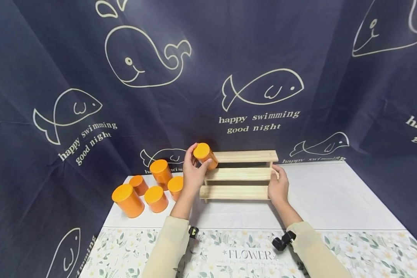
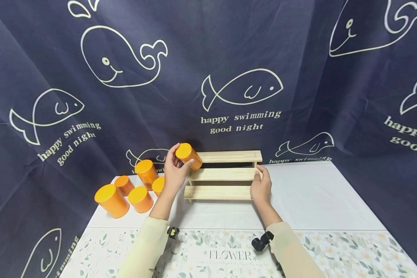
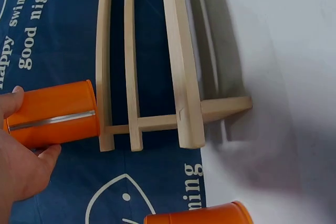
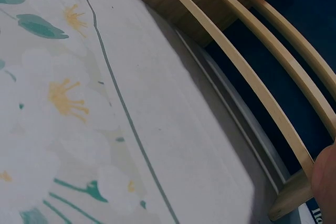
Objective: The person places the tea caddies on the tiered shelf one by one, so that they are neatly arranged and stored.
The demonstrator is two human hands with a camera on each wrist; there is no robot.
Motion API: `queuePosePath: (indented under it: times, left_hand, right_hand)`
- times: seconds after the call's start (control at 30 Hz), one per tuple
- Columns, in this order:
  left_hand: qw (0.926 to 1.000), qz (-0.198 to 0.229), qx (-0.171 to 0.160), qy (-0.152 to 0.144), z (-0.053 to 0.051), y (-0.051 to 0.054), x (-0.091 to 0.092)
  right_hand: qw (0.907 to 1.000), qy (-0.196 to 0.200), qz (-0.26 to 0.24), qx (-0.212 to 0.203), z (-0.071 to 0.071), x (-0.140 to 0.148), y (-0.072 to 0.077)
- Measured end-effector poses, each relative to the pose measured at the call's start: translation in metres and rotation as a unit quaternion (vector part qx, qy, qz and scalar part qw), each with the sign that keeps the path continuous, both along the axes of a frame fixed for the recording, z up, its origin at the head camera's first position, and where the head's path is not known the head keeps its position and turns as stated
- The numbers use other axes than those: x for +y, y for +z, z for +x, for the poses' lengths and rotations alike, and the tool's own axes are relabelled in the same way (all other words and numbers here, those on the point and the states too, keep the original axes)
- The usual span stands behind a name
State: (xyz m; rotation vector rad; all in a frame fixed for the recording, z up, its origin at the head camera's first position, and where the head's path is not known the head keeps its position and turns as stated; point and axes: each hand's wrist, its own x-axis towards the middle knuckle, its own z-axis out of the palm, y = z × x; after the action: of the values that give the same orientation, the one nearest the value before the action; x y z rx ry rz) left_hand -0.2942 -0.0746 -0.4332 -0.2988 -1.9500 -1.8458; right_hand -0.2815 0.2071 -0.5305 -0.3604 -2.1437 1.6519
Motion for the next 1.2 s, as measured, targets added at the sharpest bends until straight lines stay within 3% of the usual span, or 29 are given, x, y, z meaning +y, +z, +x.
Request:
queuePosePath:
  times: [0.2,0.33,0.43,0.57,0.87,1.2]
  left_hand:
    - [0.9993,-0.029,0.021,-0.013,-0.008,-0.003,-0.001]
    - [0.9958,-0.082,0.032,-0.026,-0.015,-0.008,-0.002]
    - [0.9927,-0.113,0.031,-0.03,-0.021,-0.011,-0.003]
    - [0.9926,-0.118,0.021,-0.021,-0.028,-0.013,-0.004]
    - [0.9891,-0.144,0.001,0.027,-0.037,-0.016,0.006]
    - [0.9631,-0.243,0.039,0.11,-0.037,-0.027,0.013]
  right_hand:
    - [1.0,0.002,0.006,0.001,0.0,0.0,0.001]
    - [0.9999,0.005,0.012,-0.002,0.0,0.0,0.003]
    - [0.9998,0.007,0.015,-0.01,0.0,0.0,0.004]
    - [0.9997,0.008,0.017,-0.014,0.001,0.0,0.005]
    - [0.9994,0.011,0.02,-0.026,0.002,0.002,0.008]
    - [0.9997,0.006,0.012,-0.019,0.003,0.001,0.005]
